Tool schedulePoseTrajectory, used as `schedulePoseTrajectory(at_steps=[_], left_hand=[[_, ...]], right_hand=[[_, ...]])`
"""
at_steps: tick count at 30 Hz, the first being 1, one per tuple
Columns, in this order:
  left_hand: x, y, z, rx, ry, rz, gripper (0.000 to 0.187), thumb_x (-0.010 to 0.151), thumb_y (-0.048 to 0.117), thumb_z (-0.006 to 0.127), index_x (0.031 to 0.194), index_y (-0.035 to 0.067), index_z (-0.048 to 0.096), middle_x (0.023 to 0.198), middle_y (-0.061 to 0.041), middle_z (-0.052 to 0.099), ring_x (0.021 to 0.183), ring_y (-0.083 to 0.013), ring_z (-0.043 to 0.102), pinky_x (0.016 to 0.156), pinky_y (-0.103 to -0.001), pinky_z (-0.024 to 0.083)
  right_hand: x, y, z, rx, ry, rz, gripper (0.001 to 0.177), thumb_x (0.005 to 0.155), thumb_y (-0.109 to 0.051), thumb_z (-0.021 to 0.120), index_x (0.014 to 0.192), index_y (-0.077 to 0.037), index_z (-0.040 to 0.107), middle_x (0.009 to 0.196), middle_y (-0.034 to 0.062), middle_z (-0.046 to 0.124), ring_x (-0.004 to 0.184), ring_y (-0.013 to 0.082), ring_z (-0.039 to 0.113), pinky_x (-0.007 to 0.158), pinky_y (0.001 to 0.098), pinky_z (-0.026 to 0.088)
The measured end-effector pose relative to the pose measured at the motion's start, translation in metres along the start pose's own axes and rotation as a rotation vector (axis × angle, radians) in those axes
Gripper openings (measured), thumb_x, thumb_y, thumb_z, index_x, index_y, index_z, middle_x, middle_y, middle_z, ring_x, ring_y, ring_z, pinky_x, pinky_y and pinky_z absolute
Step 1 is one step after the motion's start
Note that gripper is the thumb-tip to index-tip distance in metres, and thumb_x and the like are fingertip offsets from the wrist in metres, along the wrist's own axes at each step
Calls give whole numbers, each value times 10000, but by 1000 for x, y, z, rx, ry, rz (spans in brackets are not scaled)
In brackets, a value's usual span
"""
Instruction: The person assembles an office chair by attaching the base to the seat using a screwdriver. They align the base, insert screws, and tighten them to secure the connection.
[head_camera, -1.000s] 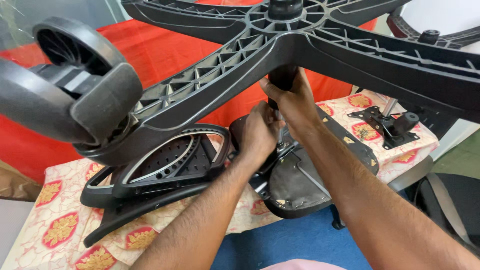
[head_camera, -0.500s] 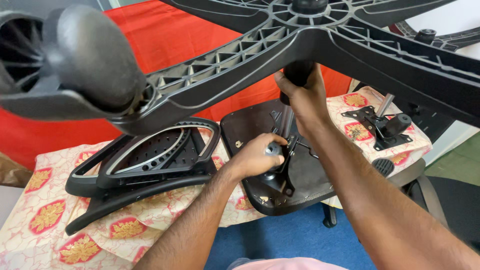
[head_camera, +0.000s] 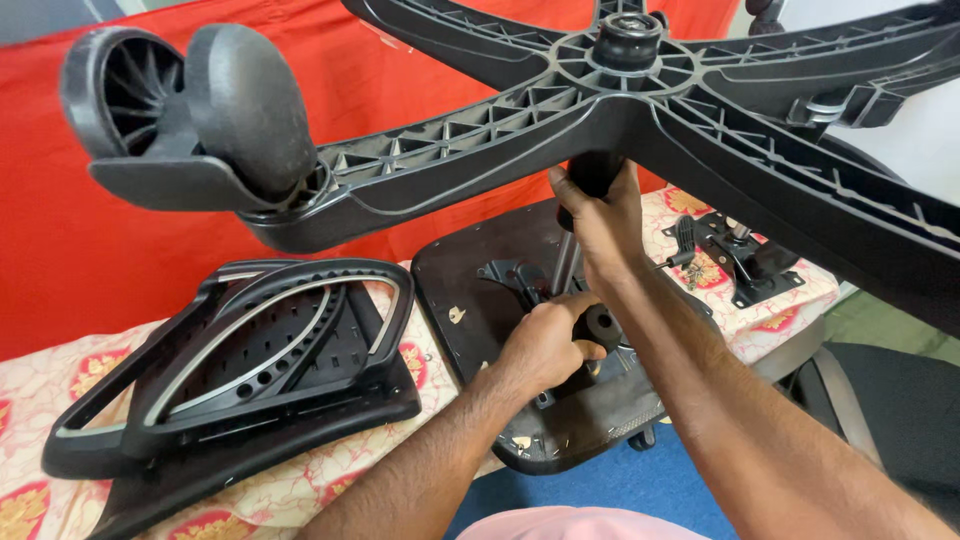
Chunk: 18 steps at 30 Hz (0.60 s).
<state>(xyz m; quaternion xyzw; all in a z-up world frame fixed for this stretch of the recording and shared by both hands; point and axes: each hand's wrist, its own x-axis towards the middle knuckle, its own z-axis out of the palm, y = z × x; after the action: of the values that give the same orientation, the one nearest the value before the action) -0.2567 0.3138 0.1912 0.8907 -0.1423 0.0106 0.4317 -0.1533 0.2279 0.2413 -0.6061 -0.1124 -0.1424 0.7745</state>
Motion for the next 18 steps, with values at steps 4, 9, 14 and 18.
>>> schedulePoseTrajectory(at_steps=[4,9,14,18], left_hand=[[16,-10,14,-20,27,8,630,739,174,857,1316,139,607,1251,-146,687,1175,-356,637,955,-461,510],[35,-27,29,-77,88,-9,663,724,116,847,1338,149,600,1292,-135,675,1194,-352,629,956,-455,515],[53,-38,45,-89,40,-131,639,746,97,822,1345,146,604,1288,-134,676,1167,-338,662,968,-436,531],[66,-43,65,-69,102,-116,658,723,71,839,1336,97,602,1293,-151,671,1205,-340,633,996,-426,513]], right_hand=[[13,17,-2,-83,58,-2,379,864,-138,810,1135,-96,549,998,-2,608,886,109,582,758,277,513],[27,35,-12,-106,59,61,330,851,-128,810,1073,-90,569,955,-6,617,862,110,590,745,277,513],[39,53,-28,-64,-42,111,146,878,-111,796,918,-57,666,822,-2,618,752,137,563,694,292,466],[52,66,-44,-55,-75,212,107,875,-119,788,914,-63,706,829,-12,648,761,116,579,696,287,472]])
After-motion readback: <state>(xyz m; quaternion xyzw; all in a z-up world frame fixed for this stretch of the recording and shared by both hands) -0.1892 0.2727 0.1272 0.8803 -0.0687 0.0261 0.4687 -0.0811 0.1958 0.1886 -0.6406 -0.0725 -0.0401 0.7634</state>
